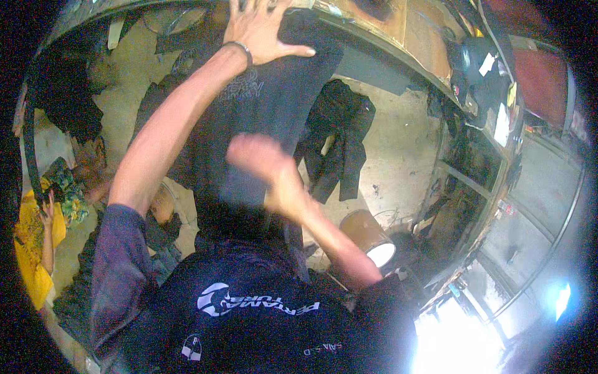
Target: The person repeatedly scrubs a black t-shirt on a wooden table using a small dark sponge. They flip the shirt over and continue scrubbing different areas. Another person in a yellow shirt is visible nearby, also handling fabric.
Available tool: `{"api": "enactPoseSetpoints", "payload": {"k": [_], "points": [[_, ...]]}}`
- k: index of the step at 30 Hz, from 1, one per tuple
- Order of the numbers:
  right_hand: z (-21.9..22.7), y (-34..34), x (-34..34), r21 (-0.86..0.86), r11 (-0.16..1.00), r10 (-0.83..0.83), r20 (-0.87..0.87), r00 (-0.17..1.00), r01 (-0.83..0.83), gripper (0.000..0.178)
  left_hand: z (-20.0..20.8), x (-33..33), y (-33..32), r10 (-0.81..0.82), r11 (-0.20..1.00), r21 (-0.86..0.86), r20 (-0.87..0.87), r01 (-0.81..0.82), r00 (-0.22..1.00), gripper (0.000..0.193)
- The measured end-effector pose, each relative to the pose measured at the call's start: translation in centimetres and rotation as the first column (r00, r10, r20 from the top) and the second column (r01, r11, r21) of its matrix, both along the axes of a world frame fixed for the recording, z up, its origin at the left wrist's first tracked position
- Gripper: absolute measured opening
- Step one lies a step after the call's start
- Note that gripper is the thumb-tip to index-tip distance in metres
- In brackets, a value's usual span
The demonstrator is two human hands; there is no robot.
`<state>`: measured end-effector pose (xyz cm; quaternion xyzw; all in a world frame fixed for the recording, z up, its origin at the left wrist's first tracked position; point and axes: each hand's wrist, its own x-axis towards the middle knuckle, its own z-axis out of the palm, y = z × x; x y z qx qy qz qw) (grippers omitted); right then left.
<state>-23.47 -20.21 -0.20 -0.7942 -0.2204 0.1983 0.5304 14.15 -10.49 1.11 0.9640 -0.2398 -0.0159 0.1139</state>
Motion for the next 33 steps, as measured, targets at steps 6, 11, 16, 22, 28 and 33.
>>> {"api": "enactPoseSetpoints", "payload": {"k": [6, 11, 16, 22, 28, 33], "points": [[2.8, 0.5, 3.6, 0.138, 0.979, 0.182, -0.261, 0.948, -0.15, 0.063, -0.2, 0.5, -1.8, -0.064, 0.998, -0.019, -0.082, 0.063, 0.995, 0.129], [4.1, 0.5, 6.3, -0.047, 0.995, -0.094, -0.011, 0.996, 0.093, 0.062, -1.1, 1.2, -3.0, -0.149, 0.952, -0.254, 0.106, 0.172, 0.983, 0.124], [2.5, 1.7, 3.2, 0.114, 0.993, 0.048, -0.215, 0.975, -0.024, 0.063, -1.0, 1.5, -2.9, -0.193, 0.963, -0.172, 0.088, 0.205, 0.977, 0.121], [3.6, 2.4, 5.7, -0.014, 0.995, -0.101, -0.001, 0.995, 0.101, 0.071, -2.4, 1.7, -2.7, -0.196, 0.958, -0.194, 0.097, 0.212, 0.976, 0.122], [4.7, 3.1, -0.5, 0.078, 0.965, -0.204, -0.378, 0.903, 0.251, 0.074, 0.5, -0.1, -1.1, -0.116, 0.912, -0.32, 0.4, 0.257, 0.909, 0.114], [3.2, 3.1, 0.8, 0.064, 0.998, 0.022, -0.228, 0.973, -0.007, 0.078, 2.0, -6.1, 7.2, -0.573, 0.808, -0.195, -0.039, 0.556, 0.819, 0.076]]}}
